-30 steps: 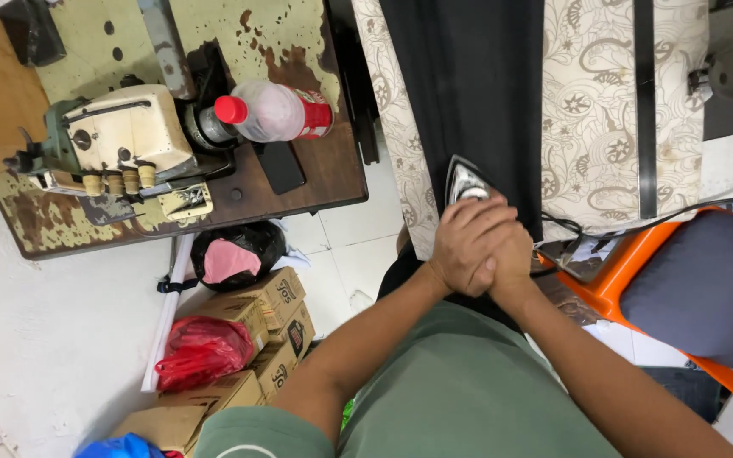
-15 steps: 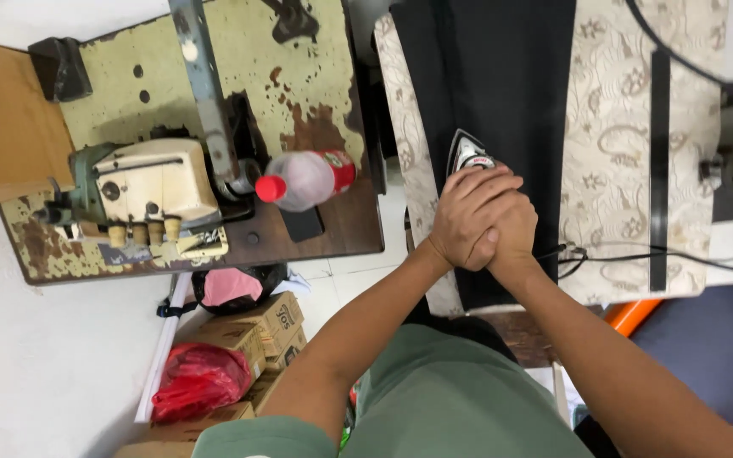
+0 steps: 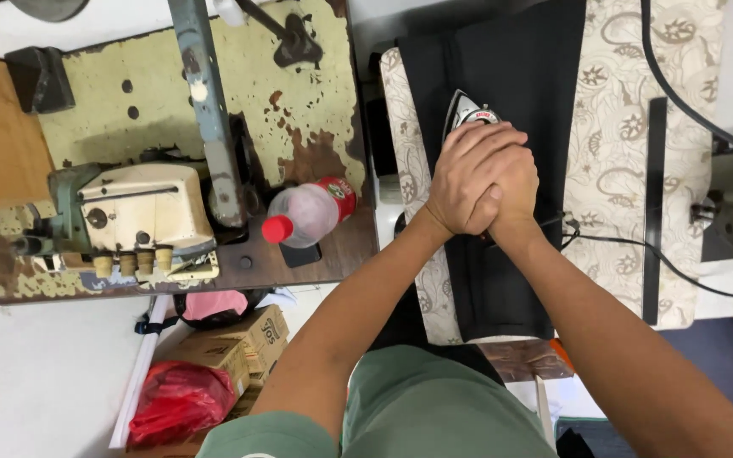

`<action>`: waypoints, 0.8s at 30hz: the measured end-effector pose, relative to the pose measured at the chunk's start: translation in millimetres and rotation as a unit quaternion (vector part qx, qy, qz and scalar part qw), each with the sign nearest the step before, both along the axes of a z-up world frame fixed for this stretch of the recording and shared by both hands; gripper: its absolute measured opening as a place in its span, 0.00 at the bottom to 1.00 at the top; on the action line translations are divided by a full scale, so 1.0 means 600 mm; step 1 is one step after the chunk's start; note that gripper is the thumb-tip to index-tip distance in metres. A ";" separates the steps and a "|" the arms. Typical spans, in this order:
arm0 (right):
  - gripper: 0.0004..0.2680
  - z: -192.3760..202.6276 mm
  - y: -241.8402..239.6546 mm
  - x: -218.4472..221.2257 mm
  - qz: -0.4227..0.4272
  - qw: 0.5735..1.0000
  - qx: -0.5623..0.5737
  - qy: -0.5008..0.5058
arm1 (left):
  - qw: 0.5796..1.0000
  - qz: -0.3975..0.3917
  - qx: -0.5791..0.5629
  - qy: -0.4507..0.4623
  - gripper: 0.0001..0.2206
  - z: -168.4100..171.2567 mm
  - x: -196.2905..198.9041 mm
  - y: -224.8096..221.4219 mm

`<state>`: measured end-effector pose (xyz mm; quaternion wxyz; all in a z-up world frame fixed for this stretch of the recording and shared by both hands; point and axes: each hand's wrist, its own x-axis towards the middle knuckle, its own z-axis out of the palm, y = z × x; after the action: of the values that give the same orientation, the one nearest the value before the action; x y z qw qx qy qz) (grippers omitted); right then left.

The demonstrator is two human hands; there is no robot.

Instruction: Ironing a pair of black pants on a pressing table using a hand iron and a spray bottle.

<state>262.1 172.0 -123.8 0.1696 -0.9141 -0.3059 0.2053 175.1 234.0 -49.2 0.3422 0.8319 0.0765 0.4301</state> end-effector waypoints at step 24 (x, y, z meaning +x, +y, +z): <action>0.10 -0.082 -0.010 0.063 0.221 0.935 0.198 -0.196 | 0.998 -0.050 -0.019 0.019 0.15 0.034 0.021 0.061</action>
<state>300.2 166.2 -172.8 0.2343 -0.7932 -0.5620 -0.0103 187.5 270.6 -28.7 0.3777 0.8360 0.0498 0.3949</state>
